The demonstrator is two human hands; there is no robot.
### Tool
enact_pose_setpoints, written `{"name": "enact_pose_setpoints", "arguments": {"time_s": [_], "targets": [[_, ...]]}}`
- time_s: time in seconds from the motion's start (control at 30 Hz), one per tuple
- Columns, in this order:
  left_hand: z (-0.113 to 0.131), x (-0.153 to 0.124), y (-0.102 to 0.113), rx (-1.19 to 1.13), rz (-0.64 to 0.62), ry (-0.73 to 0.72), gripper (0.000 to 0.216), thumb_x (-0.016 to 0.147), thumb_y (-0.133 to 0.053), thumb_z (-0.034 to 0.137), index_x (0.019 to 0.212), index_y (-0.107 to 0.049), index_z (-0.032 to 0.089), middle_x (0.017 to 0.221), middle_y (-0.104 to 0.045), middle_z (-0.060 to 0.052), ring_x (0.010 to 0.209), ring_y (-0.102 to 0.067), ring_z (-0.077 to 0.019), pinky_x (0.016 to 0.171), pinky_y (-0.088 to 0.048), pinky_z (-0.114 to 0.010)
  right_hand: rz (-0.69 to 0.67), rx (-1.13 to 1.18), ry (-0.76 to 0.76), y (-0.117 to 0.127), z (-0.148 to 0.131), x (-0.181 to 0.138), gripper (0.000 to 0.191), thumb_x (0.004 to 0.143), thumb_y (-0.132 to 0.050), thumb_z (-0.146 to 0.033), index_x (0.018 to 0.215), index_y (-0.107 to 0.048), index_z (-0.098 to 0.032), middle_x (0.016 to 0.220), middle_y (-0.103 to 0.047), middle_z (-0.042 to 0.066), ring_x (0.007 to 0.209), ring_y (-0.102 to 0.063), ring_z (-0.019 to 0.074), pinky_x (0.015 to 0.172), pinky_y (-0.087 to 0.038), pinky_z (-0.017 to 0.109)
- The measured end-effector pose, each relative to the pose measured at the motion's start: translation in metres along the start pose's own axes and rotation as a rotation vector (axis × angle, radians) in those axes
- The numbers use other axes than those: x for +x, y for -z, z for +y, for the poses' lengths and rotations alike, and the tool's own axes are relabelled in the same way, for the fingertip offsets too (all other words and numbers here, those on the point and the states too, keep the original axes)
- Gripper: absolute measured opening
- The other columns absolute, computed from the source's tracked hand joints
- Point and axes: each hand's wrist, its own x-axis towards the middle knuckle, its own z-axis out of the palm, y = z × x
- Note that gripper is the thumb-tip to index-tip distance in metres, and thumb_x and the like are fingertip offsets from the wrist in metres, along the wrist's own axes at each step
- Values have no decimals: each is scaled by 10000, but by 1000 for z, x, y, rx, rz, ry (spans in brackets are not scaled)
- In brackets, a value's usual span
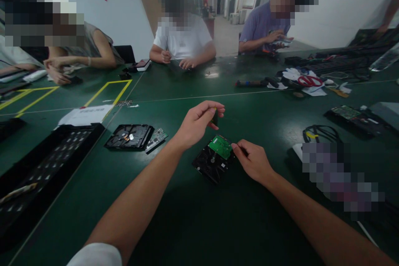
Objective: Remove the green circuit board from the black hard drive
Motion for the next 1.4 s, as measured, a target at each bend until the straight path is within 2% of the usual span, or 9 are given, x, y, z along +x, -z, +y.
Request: {"name": "enact_pose_setpoints", "arguments": {"time_s": [0.17, 0.3, 0.4, 0.5, 0.63, 0.73, 0.93, 1.2, 1.4], "targets": [[0, -1, -2, 43, 28, -1, 251, 947, -683, 366, 1104, -696, 171, 1043, -706, -89, 917, -672, -176, 601, -588, -213, -4, 8, -29, 2, -2, 0, 409, 1058, -466, -508, 787, -572, -221, 700, -601, -1, 603, -543, 159, 587, -372, 303], [-2, -1, -3, 110, 86, -15, 281, 884, -770, 389, 1038, -709, 163, 920, -678, -59, 811, -647, -143, 604, -576, -205, 2, 34, -78, 1, 0, 0, 306, 1040, -506, -483, 915, -616, -227, 712, -628, -10, 608, -566, 163, 578, -390, 301], [-1, -1, -2, 137, 95, -28, 261, 897, -754, 387, 1034, -722, 167, 931, -673, -59, 812, -641, -140, 622, -579, -210, 9, 68, -103, 0, 2, 1, 238, 1028, -528, -451, 1029, -622, -233, 710, -628, -24, 605, -578, 162, 587, -410, 304], [0, -1, -2, 112, 49, -24, 240, 945, -682, 360, 1100, -728, 183, 1002, -683, -68, 861, -649, -148, 648, -589, -217, 7, 79, -109, 0, 3, 1, 249, 1024, -531, -448, 1099, -619, -228, 703, -619, -31, 588, -571, 160, 585, -415, 309], [1, -1, -2, 4, -20, -9, 279, 995, -583, 333, 1216, -693, 202, 1093, -689, -86, 1018, -660, -193, 672, -608, -239, 4, 65, -109, 0, 3, 1, 279, 1029, -524, -455, 1132, -625, -217, 708, -615, -26, 592, -569, 162, 581, -411, 311], [1, -1, -2, -21, -37, -3, 280, 1006, -553, 323, 1217, -692, 202, 1118, -686, -93, 1070, -655, -210, 691, -622, -258, -7, 57, -106, 0, 1, 0, 284, 1030, -521, -454, 1131, -632, -212, 709, -620, -19, 596, -570, 163, 575, -406, 309], [-1, 0, -2, 19, 13, -11, 260, 998, -582, 346, 1164, -697, 181, 1086, -696, -88, 1023, -666, -193, 701, -628, -257, -10, 44, -98, 0, 2, 0, 274, 1026, -525, -448, 1119, -641, -218, 720, -627, -17, 614, -579, 168, 583, -412, 312], [-1, -1, -6, -7, 74, 13, 246, 917, -721, 345, 1029, -646, 140, 1021, -714, -102, 915, -675, -175, 697, -636, -277, -27, 41, -68, 1, 2, 1, 244, 1030, -524, -417, 1112, -644, -221, 702, -614, -30, 600, -573, 162, 589, -413, 311], [-2, 0, -6, -50, 37, 5, 214, 965, -650, 340, 1085, -661, 163, 991, -688, -74, 939, -668, -173, 708, -617, -265, -46, 23, -57, 1, 4, 1, 296, 1029, -522, -426, 1160, -669, -206, 678, -601, -33, 589, -576, 162, 587, -419, 310]]}}
